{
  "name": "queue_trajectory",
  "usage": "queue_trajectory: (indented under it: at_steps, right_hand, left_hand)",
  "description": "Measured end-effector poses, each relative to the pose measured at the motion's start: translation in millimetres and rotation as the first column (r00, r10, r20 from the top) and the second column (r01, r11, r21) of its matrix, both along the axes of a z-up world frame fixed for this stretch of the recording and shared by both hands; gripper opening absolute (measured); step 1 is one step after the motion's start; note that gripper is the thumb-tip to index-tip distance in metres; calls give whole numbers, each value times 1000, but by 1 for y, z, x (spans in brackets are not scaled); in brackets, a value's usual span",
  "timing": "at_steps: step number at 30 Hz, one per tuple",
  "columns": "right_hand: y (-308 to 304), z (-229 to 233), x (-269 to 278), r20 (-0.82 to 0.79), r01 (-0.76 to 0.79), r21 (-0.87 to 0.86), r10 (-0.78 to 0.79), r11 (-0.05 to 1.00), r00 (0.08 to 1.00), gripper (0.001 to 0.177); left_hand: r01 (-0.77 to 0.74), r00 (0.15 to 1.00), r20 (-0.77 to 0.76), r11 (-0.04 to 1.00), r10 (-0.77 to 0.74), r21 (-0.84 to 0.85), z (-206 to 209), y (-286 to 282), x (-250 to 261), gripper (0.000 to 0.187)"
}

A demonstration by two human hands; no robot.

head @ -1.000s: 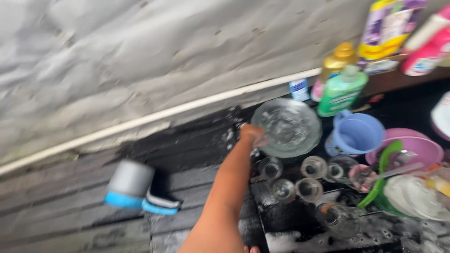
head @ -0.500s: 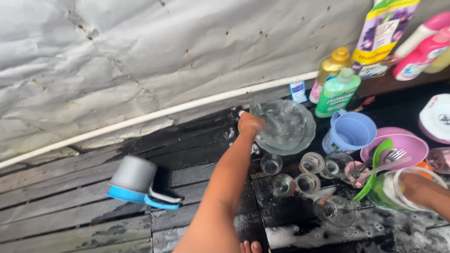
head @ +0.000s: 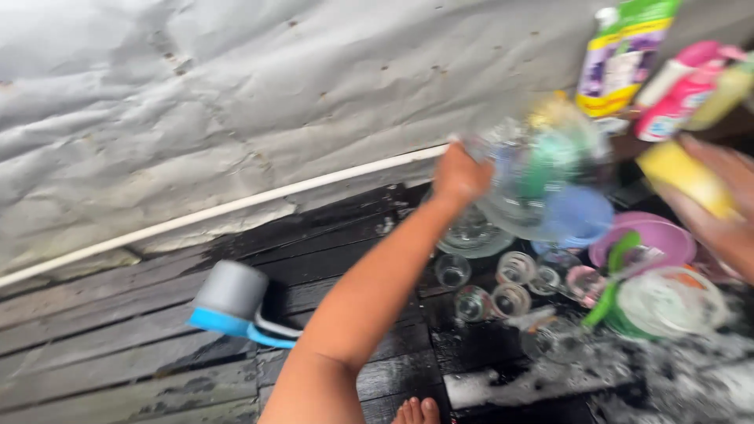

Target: Washing various dishes, bowls, and utensils using a sponge and soapy water.

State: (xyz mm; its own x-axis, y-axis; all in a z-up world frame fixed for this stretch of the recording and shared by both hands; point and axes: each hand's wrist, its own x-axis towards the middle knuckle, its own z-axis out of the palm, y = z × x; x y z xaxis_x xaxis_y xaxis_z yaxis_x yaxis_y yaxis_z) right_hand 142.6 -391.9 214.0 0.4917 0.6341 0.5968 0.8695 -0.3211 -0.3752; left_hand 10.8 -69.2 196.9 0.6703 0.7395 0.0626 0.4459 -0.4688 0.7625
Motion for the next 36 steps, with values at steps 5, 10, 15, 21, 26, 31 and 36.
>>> queue_trajectory:
  at_steps: [5, 10, 15, 21, 26, 31, 36]
  right_hand:
    - [47, 23, -16, 175, 25, -15, -22, 1000, 984, 60]
    - [19, -8, -33, 219, -222, -260, 281, 940, 934, 61]
    - [-20, -17, -34, 105, -69, -477, 135, 876, 985, 67]
    - [27, -27, -30, -70, -124, -203, 112, 971, 991, 92]
    - [3, -22, -20, -17, -42, -582, 40, 812, 999, 90]
    - [13, -11, -23, 194, 304, -323, -252, 896, 948, 85]
    - [35, -1, -52, 31, -155, -277, 170, 948, 985, 82]
  left_hand:
    - [282, 914, 405, 734, -10, -617, -61, -128, 67, 38]
    - [332, 773, 631, 799, 74, -501, -106, -178, 66, 18]
    - [245, 825, 328, 231, 460, -942, -73, -195, 3, 33]
    - [141, 846, 421, 623, 327, -769, -108, -219, 46, 39]
    - [166, 760, 499, 617, 417, -769, -75, -158, 30, 36]
    - [177, 823, 407, 503, 395, -846, -69, -189, 19, 38]
    - [133, 810, 498, 731, 308, -669, -99, -193, 45, 48]
